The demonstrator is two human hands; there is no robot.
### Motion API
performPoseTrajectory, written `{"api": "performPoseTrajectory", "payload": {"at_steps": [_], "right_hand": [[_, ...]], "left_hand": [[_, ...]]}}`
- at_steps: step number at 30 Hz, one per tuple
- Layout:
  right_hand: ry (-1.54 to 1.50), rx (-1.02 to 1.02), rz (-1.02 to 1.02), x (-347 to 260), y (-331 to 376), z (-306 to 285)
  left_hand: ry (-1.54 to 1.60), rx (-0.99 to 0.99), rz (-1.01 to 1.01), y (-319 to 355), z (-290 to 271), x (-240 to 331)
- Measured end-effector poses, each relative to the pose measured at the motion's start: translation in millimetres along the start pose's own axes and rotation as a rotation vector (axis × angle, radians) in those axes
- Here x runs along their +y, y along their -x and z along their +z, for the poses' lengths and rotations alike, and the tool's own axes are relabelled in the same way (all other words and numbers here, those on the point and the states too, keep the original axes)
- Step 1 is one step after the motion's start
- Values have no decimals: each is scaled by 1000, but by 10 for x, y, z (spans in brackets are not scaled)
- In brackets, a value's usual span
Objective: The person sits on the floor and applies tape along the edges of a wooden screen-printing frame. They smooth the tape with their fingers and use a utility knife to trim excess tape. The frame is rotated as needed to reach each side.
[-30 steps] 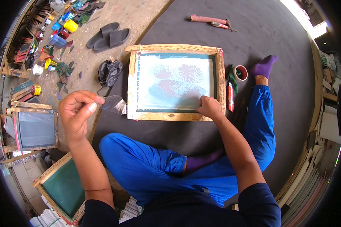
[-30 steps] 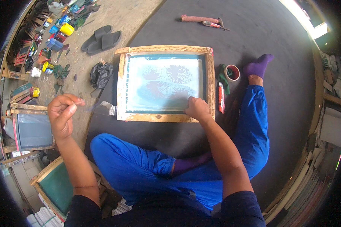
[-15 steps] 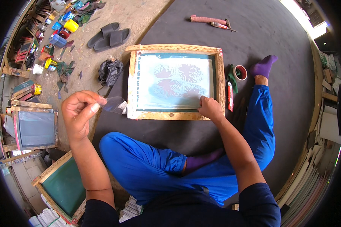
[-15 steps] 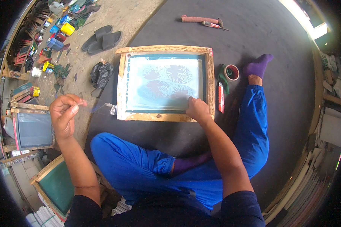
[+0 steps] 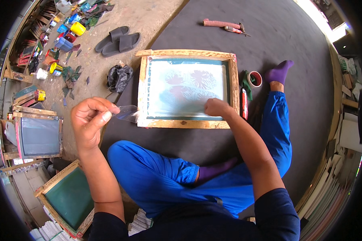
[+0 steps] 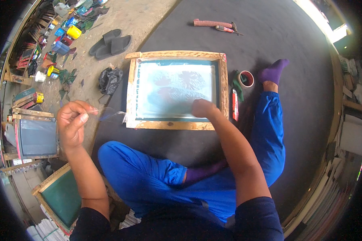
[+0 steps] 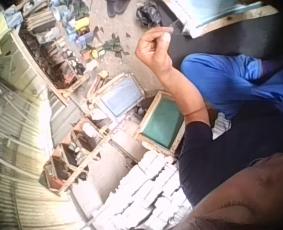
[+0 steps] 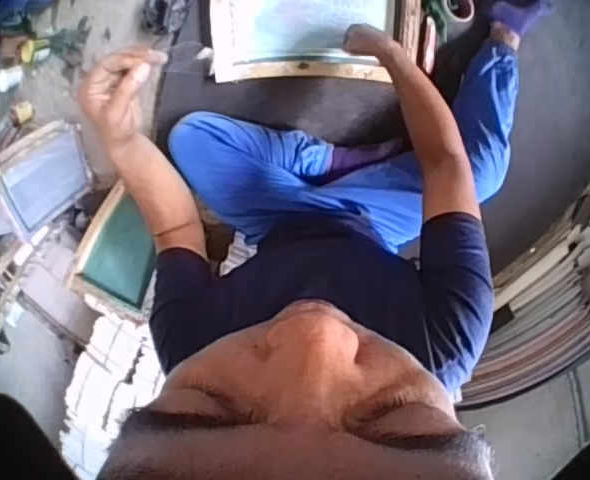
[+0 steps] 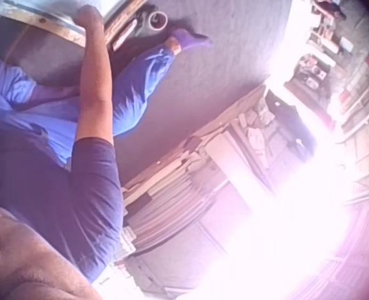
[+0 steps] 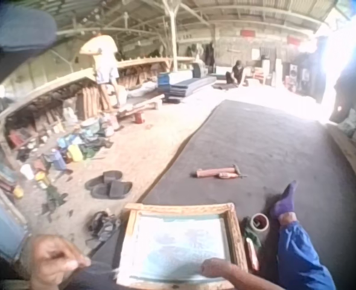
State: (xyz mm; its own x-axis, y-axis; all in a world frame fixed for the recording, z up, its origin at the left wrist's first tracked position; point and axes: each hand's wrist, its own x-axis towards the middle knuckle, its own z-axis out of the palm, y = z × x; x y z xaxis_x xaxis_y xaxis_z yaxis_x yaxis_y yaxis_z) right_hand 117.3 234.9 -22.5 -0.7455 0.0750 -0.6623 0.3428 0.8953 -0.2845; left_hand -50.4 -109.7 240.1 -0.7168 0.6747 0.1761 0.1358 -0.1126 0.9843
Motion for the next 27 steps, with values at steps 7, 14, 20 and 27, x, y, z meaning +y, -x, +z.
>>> {"api": "performPoseTrajectory", "payload": {"at_steps": [7, 14, 20, 27], "right_hand": [[-50, 119, 65, -158, 101, -21], [-390, 252, -168, -431, 423, -177], [-1210, 477, -908, -1461, 983, -773], [-1095, 303, -866, -1421, 1002, -720]], "left_hand": [[21, -6, -18, 43, 22, -53], [36, -67, -41, 34, 215, 19], [99, -182, -38, -63, 459, 241], [122, -183, 34, -139, 569, 635]]}}
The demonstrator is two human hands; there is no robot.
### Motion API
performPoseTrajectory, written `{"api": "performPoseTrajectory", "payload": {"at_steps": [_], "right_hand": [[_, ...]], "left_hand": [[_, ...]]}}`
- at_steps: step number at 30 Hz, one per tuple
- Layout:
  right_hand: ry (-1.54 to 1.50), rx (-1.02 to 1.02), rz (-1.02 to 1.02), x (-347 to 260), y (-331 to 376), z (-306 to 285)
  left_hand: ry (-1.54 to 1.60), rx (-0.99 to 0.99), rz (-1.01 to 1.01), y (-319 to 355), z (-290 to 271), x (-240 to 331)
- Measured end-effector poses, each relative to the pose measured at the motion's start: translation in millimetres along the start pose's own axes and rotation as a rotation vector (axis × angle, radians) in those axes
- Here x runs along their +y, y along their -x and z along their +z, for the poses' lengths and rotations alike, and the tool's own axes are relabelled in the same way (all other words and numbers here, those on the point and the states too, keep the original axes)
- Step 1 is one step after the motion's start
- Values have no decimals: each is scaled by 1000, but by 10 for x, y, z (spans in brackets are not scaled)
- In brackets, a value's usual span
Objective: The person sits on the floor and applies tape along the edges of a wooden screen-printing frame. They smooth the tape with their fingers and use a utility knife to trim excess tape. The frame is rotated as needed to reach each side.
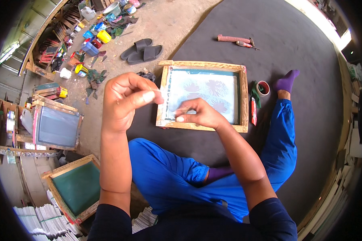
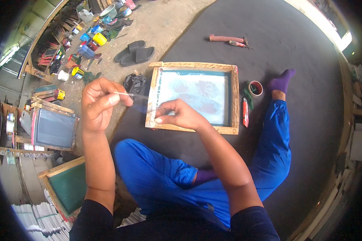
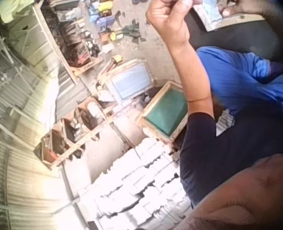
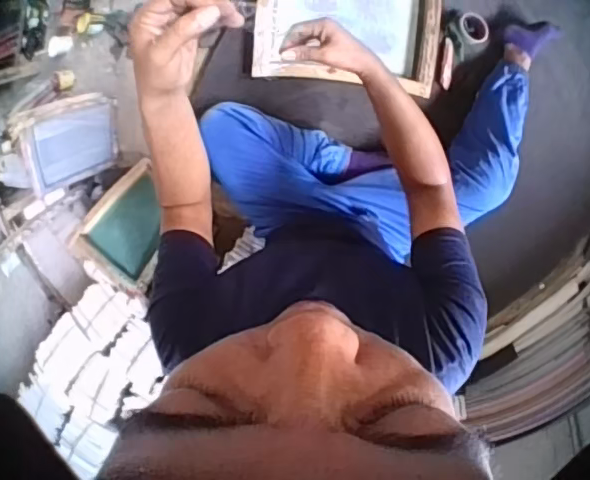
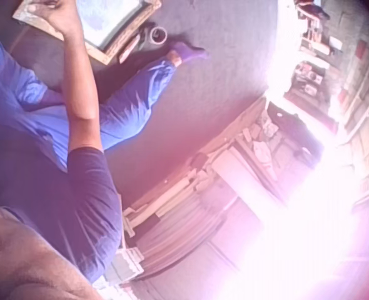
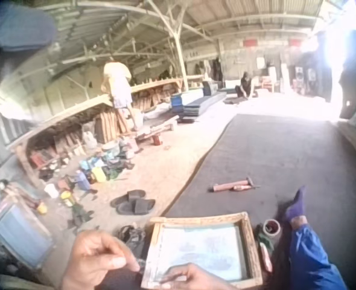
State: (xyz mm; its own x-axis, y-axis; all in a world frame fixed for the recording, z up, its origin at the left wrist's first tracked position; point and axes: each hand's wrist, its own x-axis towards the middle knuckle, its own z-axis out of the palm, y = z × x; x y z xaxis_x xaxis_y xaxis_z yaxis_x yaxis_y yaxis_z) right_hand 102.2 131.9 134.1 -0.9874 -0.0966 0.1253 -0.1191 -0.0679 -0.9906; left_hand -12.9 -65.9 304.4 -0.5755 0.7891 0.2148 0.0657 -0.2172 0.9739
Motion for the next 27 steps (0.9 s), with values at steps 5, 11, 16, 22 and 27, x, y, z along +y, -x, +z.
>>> {"api": "performPoseTrajectory", "payload": {"at_steps": [5, 11, 16, 22, 27], "right_hand": [[-198, 1, 223, 258, 498, -161], [-257, 196, 370, 388, 1094, -428], [-221, 318, 378, 251, 1270, -404], [-416, 287, 375, 249, 1509, -479], [-221, 231, 280, 72, 1638, -367]], "left_hand": [[76, 158, -11, 69, -206, 14], [9, 275, -101, 171, -412, -206], [-84, 327, -122, 277, -505, -386], [-131, 333, -140, 300, -580, -449], [-169, 346, -210, 321, -667, -463]]}}
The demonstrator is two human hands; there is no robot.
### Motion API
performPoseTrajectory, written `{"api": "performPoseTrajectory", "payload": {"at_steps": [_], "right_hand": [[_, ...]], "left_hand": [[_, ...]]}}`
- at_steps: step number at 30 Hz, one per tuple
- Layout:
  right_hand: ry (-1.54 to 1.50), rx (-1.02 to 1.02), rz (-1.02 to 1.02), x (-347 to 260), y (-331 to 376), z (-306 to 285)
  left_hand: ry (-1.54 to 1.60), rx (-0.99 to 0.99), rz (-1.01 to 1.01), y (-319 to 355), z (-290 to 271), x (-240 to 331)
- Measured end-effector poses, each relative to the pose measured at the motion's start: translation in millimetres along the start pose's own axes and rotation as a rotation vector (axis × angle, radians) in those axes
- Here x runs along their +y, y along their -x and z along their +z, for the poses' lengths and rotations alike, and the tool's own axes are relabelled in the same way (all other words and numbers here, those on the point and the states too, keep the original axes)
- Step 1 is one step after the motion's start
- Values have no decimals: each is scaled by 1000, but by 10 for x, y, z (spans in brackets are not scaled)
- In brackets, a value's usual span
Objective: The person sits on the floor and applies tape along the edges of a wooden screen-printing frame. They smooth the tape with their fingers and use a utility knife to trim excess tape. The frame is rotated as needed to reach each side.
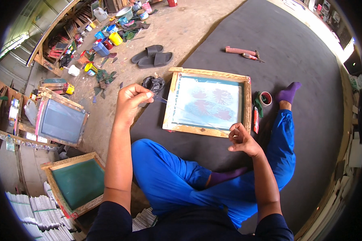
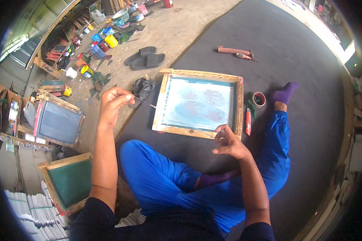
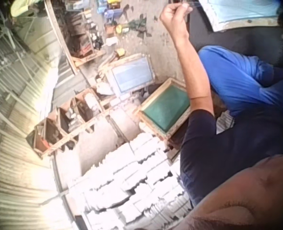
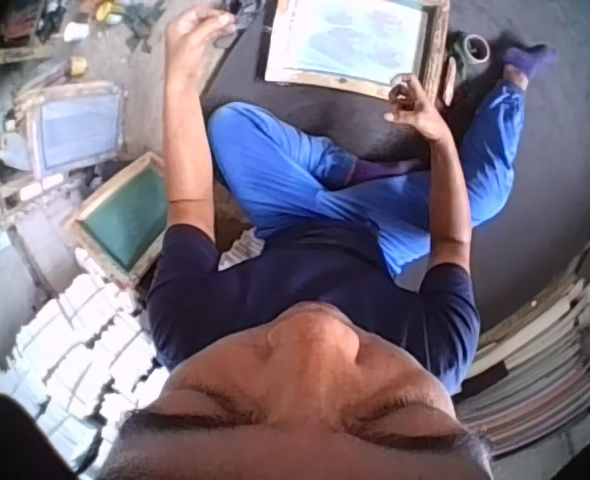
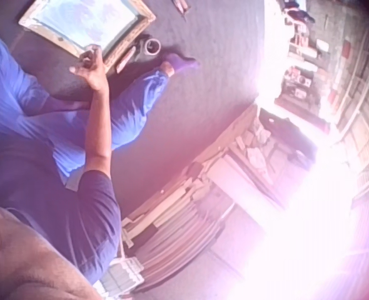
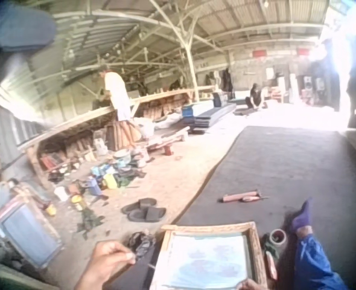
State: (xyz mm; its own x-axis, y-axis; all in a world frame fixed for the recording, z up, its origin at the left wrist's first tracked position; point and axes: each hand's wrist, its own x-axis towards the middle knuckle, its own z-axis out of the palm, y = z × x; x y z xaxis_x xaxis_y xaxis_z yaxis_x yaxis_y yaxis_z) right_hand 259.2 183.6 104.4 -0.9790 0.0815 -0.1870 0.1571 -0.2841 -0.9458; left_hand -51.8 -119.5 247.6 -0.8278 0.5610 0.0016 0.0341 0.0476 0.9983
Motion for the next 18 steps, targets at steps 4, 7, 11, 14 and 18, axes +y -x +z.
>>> {"api": "performPoseTrajectory", "payload": {"at_steps": [4, 7, 11, 14, 18], "right_hand": [[150, 136, 87, 101, 94, -182], [143, 254, 42, 119, 192, -265], [146, 405, -2, 257, 259, -453], [90, 521, -10, 308, 274, -525], [20, 615, -27, 393, 277, -627]], "left_hand": [[-1, 10, -32, -26, -57, -51], [-1, 12, -50, -54, -110, -102], [-8, 14, -119, -64, -116, -240], [14, 14, -170, -59, -72, -407], [9, 3, -255, -54, -82, -750]]}}
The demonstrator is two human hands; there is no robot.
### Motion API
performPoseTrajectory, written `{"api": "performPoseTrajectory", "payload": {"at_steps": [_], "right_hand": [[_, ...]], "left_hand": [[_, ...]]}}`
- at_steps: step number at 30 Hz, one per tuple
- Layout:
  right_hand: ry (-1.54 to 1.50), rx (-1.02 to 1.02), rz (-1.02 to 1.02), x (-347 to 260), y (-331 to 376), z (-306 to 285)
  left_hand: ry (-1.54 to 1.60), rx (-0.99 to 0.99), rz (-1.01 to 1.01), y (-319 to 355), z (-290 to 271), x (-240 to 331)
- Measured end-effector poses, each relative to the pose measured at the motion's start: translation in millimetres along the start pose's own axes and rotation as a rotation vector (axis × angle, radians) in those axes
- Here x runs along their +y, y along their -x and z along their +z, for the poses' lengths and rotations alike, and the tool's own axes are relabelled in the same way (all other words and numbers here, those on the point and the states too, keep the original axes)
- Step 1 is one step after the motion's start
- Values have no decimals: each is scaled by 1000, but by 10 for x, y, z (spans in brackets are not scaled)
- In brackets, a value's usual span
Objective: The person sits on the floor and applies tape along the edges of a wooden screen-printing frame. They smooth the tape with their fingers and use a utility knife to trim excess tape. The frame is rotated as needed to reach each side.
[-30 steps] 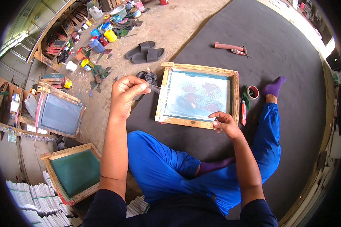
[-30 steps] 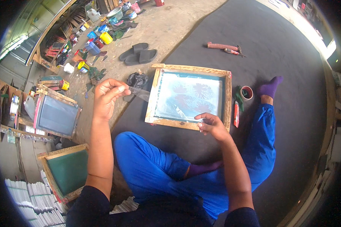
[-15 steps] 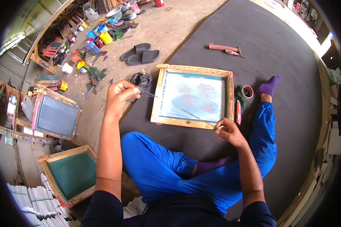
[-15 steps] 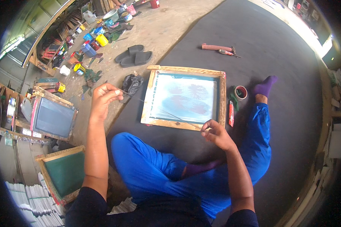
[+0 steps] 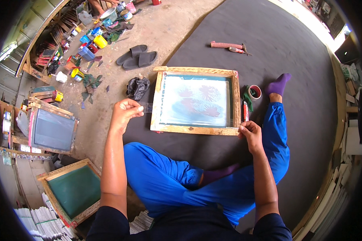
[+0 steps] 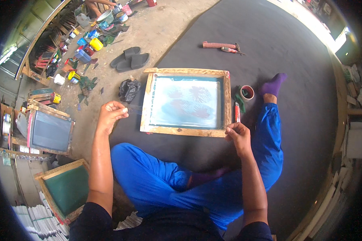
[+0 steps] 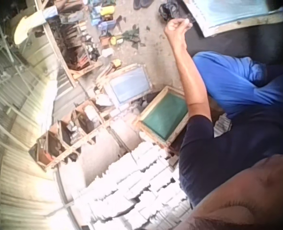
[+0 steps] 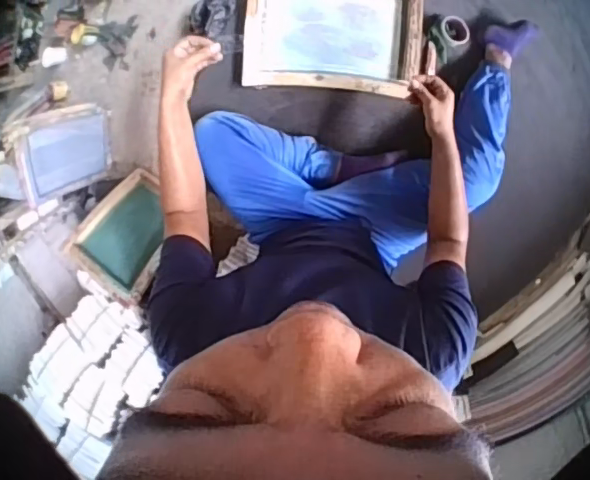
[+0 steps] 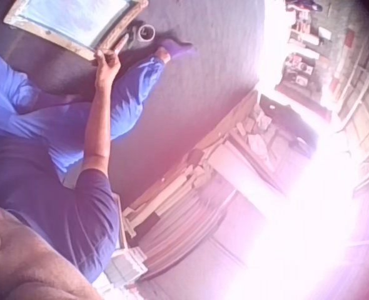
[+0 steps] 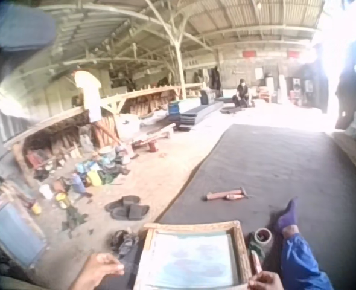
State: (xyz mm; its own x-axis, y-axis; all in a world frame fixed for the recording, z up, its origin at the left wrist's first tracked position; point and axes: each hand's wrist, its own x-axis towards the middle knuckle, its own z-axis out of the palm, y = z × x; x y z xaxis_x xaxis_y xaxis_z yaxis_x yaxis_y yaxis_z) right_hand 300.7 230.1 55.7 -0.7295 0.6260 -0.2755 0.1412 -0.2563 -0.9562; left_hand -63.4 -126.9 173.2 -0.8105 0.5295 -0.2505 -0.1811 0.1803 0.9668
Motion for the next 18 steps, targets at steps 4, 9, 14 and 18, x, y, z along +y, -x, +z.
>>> {"api": "performPoseTrajectory", "payload": {"at_steps": [4, 9, 14, 18], "right_hand": [[-10, 112, 111, -48, -40, 54], [116, 149, 117, 173, -207, -69], [336, 131, 143, 227, -389, -40], [450, 135, 180, 198, -510, 23]], "left_hand": [[-12, 13, -84, -82, -44, -380], [0, 21, -177, -201, -70, -835], [14, 15, -231, -303, -139, -1192], [-27, 7, -260, -360, -114, -1277]]}}
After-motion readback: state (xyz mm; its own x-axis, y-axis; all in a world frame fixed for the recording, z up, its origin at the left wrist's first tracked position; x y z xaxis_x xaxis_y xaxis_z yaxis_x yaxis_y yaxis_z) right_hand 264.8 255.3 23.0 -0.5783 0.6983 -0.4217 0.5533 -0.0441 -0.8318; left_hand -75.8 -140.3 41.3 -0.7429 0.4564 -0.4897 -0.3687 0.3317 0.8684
